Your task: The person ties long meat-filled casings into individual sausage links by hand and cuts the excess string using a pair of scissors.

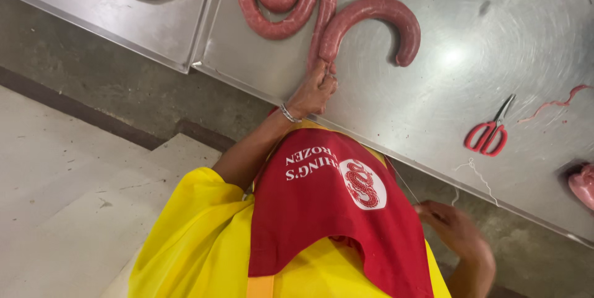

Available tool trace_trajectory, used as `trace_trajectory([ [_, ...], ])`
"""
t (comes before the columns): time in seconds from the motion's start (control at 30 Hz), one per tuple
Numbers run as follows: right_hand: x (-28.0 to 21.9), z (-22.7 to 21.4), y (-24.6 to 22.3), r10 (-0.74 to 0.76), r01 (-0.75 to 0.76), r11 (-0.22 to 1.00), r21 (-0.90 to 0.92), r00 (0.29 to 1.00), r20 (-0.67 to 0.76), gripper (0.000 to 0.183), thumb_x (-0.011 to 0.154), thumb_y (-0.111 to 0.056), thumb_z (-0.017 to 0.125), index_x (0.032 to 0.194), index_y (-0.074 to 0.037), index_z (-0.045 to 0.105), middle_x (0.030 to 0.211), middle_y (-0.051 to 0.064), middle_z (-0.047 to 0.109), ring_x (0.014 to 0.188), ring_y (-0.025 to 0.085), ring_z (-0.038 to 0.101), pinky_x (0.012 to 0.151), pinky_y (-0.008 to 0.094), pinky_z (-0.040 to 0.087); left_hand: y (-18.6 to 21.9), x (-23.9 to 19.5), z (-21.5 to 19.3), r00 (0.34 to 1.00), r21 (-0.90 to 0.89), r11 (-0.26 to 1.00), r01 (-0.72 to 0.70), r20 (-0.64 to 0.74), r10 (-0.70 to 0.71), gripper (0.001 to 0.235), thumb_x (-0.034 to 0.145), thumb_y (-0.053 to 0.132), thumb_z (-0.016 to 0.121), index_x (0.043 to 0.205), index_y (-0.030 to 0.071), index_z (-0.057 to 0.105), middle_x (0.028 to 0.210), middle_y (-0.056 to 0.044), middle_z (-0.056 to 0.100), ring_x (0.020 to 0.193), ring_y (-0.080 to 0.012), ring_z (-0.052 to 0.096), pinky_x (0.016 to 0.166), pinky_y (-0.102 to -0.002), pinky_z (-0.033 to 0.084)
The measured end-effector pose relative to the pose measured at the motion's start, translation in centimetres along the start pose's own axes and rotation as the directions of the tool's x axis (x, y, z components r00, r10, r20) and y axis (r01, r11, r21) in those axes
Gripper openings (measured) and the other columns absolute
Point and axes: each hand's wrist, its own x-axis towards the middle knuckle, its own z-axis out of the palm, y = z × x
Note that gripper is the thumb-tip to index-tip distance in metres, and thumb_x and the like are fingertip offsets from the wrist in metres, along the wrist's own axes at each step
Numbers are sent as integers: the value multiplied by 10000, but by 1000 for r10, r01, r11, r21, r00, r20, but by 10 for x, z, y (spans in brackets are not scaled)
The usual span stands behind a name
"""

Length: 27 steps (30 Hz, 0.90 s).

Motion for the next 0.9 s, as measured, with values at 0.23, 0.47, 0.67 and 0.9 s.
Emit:
trace_trajectory([
  [0.23, 13, 5, 10, 39, -47, 992, -121, 997, -67, 265, 988, -303, 753, 958, -42, 721, 830, 119, 576, 726, 197, 525, 626, 358, 405, -32, 34, -14, 957, 26, 960, -278, -82, 279, 448, 1038, 78, 452, 1459, 120, 305, 801, 54, 435, 593, -41, 412, 479, -204, 375],
  [0.47, -12, -52, -1, -114, 253, 757, 603, 959, -259, 433, 1154, -207, 700, 777, -83, 527, 724, -16, 477, 649, 67, 403, 618, 265, 317, -16, 38, 5, 958, 391, 901, -185, -131, 254, 489, 1076, 278, 632, 1381, 30, 341, 869, -58, 545, 709, -154, 532, 610, -318, 459],
  [0.67, -69, -124, -12, 133, 196, 655, 730, 921, -367, 303, 1224, -176, 543, 937, -81, 560, 751, 2, 525, 670, 95, 464, 559, 244, 312, -30, 8, 73, 997, 487, 873, -21, 77, -19, 562, 1007, 430, 609, 1338, 13, 430, 1026, -125, 685, 919, -207, 695, 859, -370, 567],
  [0.9, -23, -100, 9, 217, -243, 970, -12, 888, -404, 371, 1008, -319, 793, 984, 39, 701, 890, 80, 701, 744, 202, 587, 694, 346, 485, -17, 45, 65, 978, -709, 674, 208, 132, -163, 235, 1107, 236, 499, 1150, 11, 553, 763, 23, 483, 744, -138, 568, 938, -433, 632],
])
